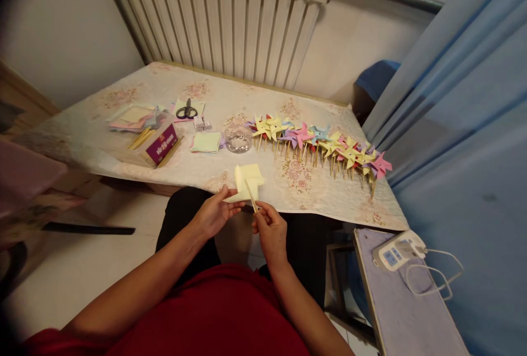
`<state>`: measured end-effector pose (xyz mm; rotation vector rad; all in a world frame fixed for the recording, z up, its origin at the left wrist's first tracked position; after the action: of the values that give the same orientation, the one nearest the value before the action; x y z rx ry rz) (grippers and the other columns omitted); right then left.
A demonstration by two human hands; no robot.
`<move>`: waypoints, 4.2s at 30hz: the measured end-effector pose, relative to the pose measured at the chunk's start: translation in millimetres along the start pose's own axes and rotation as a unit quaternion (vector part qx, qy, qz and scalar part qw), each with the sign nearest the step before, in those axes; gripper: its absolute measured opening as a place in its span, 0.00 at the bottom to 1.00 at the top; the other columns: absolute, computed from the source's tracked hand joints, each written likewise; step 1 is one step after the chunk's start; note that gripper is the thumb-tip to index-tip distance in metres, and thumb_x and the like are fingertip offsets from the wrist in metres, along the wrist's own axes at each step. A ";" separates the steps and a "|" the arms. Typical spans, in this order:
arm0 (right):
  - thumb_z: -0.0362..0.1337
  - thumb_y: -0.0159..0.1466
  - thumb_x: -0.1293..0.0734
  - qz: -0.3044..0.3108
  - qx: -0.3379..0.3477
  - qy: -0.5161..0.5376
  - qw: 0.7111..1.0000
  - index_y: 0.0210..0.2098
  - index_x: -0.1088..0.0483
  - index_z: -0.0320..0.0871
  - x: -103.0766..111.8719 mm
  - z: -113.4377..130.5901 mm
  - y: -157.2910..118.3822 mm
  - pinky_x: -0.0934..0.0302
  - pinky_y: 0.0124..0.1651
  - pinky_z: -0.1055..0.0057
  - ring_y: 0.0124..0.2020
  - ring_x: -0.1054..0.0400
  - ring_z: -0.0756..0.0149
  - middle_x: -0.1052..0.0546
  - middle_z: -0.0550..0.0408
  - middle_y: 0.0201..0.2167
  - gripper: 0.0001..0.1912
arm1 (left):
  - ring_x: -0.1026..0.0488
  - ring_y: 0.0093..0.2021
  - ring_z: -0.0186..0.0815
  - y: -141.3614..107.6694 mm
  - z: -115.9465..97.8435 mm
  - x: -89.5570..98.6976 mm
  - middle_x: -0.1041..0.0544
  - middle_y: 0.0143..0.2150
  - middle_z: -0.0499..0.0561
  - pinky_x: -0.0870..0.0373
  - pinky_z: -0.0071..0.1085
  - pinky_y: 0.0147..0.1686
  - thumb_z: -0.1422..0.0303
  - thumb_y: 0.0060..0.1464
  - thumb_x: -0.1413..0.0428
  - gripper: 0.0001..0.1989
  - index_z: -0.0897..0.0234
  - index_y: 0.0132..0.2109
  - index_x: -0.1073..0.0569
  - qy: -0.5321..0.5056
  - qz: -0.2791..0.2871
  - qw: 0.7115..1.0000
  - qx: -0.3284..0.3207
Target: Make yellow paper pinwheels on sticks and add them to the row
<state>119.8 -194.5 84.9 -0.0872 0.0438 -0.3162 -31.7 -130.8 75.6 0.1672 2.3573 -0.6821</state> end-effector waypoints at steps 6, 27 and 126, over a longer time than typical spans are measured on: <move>0.42 0.54 0.29 -0.007 -0.004 -0.011 1.000 0.42 0.23 0.43 -0.4 -0.8 -0.3 0.37 0.23 0.73 0.20 0.34 0.70 0.29 0.62 0.23 0.17 | 0.23 0.33 0.32 2.7 9.5 6.3 0.19 0.37 0.56 0.31 0.27 0.35 0.75 0.49 0.36 0.11 0.70 0.42 0.22 0.038 0.031 0.999 0.014; 0.43 0.56 0.30 -0.007 0.028 -0.051 0.998 0.38 0.25 0.45 -5.8 -4.6 -3.7 0.38 0.24 0.71 0.20 0.35 0.68 0.29 0.61 0.23 0.13 | 0.33 0.27 0.28 -2.1 31.4 -17.8 0.27 0.27 0.47 0.37 0.27 0.31 0.68 0.33 0.30 0.15 0.69 0.29 0.25 0.094 0.030 0.995 -0.034; 0.45 0.54 0.30 -0.051 -0.019 0.007 0.998 0.33 0.29 0.43 19.8 -21.4 -1.8 0.37 0.22 0.74 0.19 0.34 0.70 0.28 0.61 0.21 0.13 | 0.27 0.27 0.29 6.4 -4.5 -1.7 0.23 0.31 0.51 0.33 0.25 0.28 0.54 0.49 0.36 0.19 0.66 0.36 0.29 0.108 -0.069 0.983 -0.129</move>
<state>136.8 -204.1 63.1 -0.1253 0.0588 -0.4190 -31.2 -123.0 76.8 -0.0384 2.6601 -0.4323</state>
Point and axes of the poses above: each hand's wrist, its own y-axis towards the middle knuckle, its own x-axis out of the back of the hand, z = x × y, the point moved 2 cm from there along y, towards the middle knuckle
